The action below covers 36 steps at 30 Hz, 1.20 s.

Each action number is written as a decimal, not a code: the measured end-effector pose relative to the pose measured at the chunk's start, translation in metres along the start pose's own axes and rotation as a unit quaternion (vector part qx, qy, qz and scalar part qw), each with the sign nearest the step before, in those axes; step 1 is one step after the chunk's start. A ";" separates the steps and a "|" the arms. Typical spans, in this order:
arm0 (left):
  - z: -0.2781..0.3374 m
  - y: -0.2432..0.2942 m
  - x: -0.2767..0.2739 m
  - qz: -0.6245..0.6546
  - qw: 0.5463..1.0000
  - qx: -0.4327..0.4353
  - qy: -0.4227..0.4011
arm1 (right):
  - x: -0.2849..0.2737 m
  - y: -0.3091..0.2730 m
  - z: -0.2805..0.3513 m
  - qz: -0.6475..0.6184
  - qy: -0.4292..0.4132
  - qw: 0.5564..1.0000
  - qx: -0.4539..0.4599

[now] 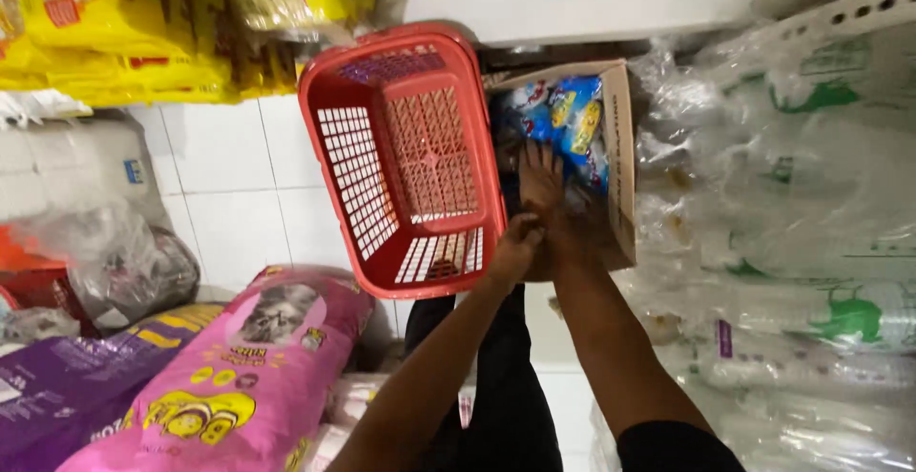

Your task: The person takes red packets of food from a shopping basket and places them onto a store shelf, then moves blue and yellow packets from a cardboard box onto another shelf.

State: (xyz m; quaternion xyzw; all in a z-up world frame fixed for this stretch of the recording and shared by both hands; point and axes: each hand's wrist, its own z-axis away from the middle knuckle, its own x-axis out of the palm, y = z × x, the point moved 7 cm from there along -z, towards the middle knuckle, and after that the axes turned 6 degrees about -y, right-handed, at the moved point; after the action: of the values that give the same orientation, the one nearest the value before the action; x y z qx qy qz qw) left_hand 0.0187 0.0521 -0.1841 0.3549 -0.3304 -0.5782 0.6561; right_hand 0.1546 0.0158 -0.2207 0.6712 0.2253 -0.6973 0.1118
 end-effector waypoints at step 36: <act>0.308 0.517 0.321 -0.137 0.676 0.602 -0.402 | -0.661 0.136 0.350 -0.409 0.505 0.712 0.266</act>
State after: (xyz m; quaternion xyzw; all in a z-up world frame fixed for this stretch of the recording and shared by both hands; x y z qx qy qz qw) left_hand 0.0659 -0.2515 0.4248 0.4475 -0.7866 -0.4250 0.0174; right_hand -0.0438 -0.3625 0.4079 0.7675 0.3060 -0.2636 -0.4978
